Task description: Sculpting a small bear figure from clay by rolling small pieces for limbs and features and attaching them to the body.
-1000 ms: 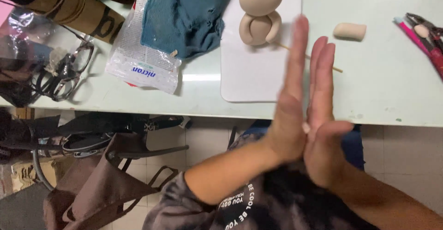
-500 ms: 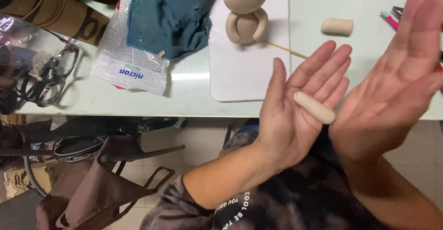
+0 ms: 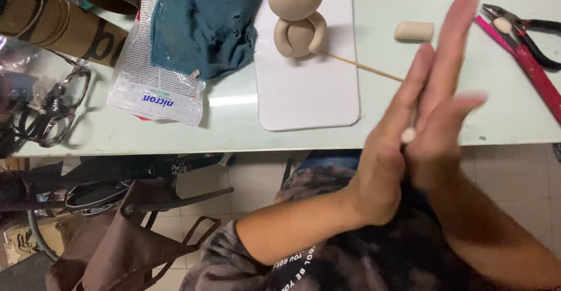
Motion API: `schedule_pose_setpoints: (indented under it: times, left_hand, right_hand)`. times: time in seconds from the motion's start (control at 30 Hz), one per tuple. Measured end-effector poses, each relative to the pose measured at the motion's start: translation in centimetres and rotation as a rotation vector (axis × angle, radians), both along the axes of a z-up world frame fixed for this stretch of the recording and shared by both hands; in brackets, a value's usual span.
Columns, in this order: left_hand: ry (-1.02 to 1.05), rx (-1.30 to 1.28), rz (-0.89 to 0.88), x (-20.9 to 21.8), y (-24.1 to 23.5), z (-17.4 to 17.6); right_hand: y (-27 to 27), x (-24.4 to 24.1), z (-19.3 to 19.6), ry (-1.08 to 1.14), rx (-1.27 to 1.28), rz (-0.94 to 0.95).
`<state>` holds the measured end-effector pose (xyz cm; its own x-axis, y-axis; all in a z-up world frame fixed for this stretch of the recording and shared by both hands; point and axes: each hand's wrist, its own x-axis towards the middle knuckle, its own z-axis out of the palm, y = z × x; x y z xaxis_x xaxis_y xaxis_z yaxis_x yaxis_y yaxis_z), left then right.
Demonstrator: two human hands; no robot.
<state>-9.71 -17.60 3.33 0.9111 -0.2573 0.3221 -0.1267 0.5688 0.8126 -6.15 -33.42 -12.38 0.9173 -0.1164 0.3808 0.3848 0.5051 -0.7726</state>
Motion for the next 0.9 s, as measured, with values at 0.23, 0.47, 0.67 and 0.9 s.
schedule_pose_setpoints:
  times: [0.23,0.47,0.67,0.9]
  left_hand:
    - [-0.023,0.072,0.096,1.2,0.0,-0.1]
    - [-0.053,0.012,0.189,2.3,0.1,0.6]
    - [0.149,-0.107,-0.094,0.6,-0.8,0.9]
    - [0.712,-0.377,-0.281,1.6,-0.4,2.0]
  right_hand:
    - [-0.4,-3.9,-7.3,-0.015,0.471,0.304]
    - [-2.8,-7.2,-14.7,-0.023,0.844,0.543]
    - [-10.1,-6.4,-21.8,-0.032,1.215,0.761]
    - [-14.3,-1.7,-28.7,-0.040,1.670,1.089]
